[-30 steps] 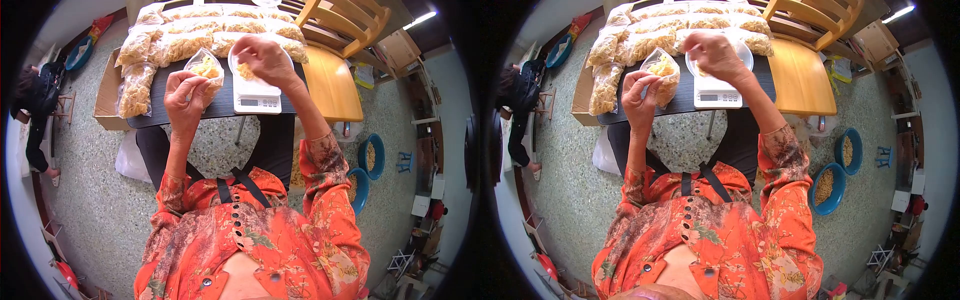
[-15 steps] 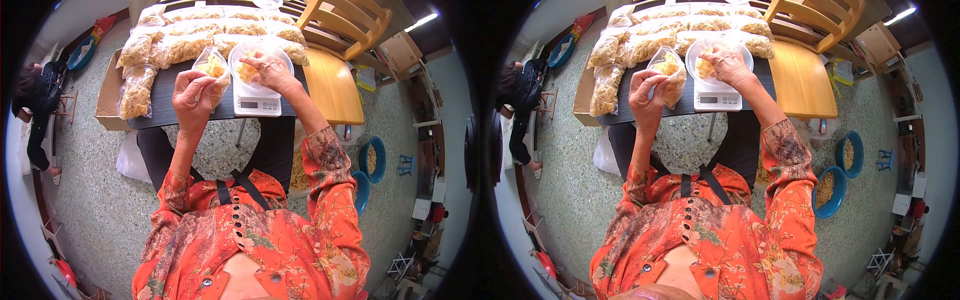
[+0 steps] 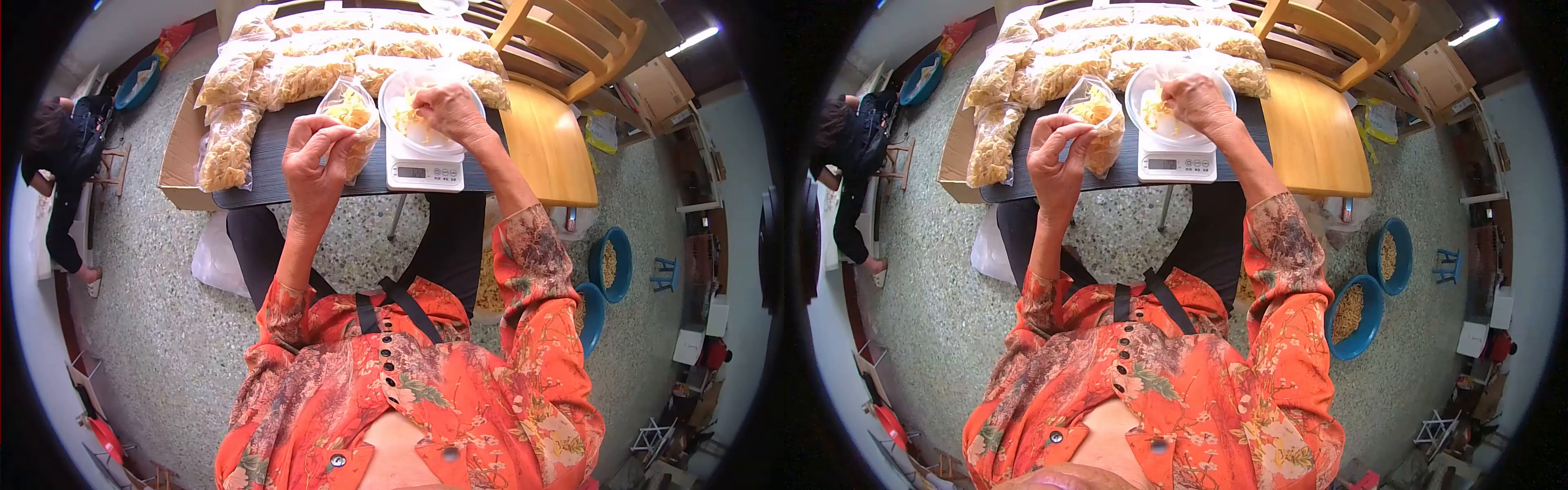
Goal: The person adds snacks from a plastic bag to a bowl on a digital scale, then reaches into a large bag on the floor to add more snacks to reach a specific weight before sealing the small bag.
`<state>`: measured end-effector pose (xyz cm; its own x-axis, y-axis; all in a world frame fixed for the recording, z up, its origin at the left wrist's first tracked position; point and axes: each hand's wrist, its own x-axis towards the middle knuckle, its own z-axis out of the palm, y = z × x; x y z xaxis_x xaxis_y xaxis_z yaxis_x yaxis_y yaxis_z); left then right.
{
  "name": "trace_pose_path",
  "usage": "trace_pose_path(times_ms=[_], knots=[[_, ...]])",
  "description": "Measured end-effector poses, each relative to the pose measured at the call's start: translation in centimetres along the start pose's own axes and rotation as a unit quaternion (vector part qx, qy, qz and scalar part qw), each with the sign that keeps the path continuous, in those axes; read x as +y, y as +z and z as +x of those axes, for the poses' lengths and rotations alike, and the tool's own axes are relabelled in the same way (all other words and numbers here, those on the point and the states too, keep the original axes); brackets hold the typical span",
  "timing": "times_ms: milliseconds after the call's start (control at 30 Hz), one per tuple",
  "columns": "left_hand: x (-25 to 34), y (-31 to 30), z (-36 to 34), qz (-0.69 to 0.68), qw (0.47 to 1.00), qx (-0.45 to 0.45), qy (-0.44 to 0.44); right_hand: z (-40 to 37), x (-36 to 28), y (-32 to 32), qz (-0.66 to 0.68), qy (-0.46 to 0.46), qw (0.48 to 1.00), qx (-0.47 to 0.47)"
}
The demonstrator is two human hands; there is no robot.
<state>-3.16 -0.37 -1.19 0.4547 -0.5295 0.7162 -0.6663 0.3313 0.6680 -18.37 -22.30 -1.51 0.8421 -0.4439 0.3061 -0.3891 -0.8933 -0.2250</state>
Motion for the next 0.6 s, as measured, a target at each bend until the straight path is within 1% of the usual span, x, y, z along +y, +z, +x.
trace_pose_path(times_ms=[33,67,100,200,233,267,300,333,367,433,467,500,567,600], knots=[[0.0,0.0,0.0,0.007,1.0,-0.004,0.006,-0.1,0.1,-0.3,0.035,0.019,0.999,0.027],[0.0,0.0,0.0,0.008,1.0,-0.004,0.006,-0.2,0.2,-0.6,0.077,0.048,0.995,0.036],[-0.1,0.0,-0.1,0.005,1.0,-0.01,0.004,-0.4,0.2,-1.0,0.077,0.048,0.995,0.036],[-0.2,0.2,-0.2,-0.004,1.0,-0.018,0.002,-1.1,0.1,-2.6,0.219,0.173,0.958,0.069],[-0.2,0.2,-0.2,-0.009,1.0,-0.019,0.003,-1.1,0.5,-2.6,0.217,0.174,0.958,0.071],[-0.3,0.3,-0.2,-0.011,1.0,-0.02,0.005,-1.1,0.9,-2.6,0.361,0.206,0.906,0.081],[-0.3,0.4,-0.2,-0.01,1.0,-0.02,0.003,-1.1,0.8,-2.8,0.497,0.231,0.832,0.09],[-0.3,0.5,-0.2,-0.008,1.0,-0.02,0.001,-1.2,0.6,-3.3,0.544,0.266,0.79,0.092],[-0.3,0.5,-0.2,-0.008,1.0,-0.02,0.003,-1.1,0.5,-3.4,0.544,0.265,0.791,0.093],[-0.2,0.5,-0.1,-0.007,1.0,-0.02,0.001,-0.8,0.9,-3.2,0.689,0.33,0.632,0.13],[-0.2,0.5,0.0,-0.006,1.0,-0.02,0.003,-0.8,1.2,-3.2,0.708,0.341,0.605,0.13],[-0.1,0.5,0.0,-0.006,1.0,-0.022,0.0,-0.7,1.6,-2.9,0.708,0.339,0.606,0.13],[-0.1,0.5,0.1,-0.006,1.0,-0.023,-0.002,-0.8,2.5,-2.4,0.776,0.341,0.517,0.119],[0.0,0.5,0.2,-0.006,1.0,-0.026,-0.005,-0.8,2.3,-2.5,0.776,0.341,0.517,0.118]])
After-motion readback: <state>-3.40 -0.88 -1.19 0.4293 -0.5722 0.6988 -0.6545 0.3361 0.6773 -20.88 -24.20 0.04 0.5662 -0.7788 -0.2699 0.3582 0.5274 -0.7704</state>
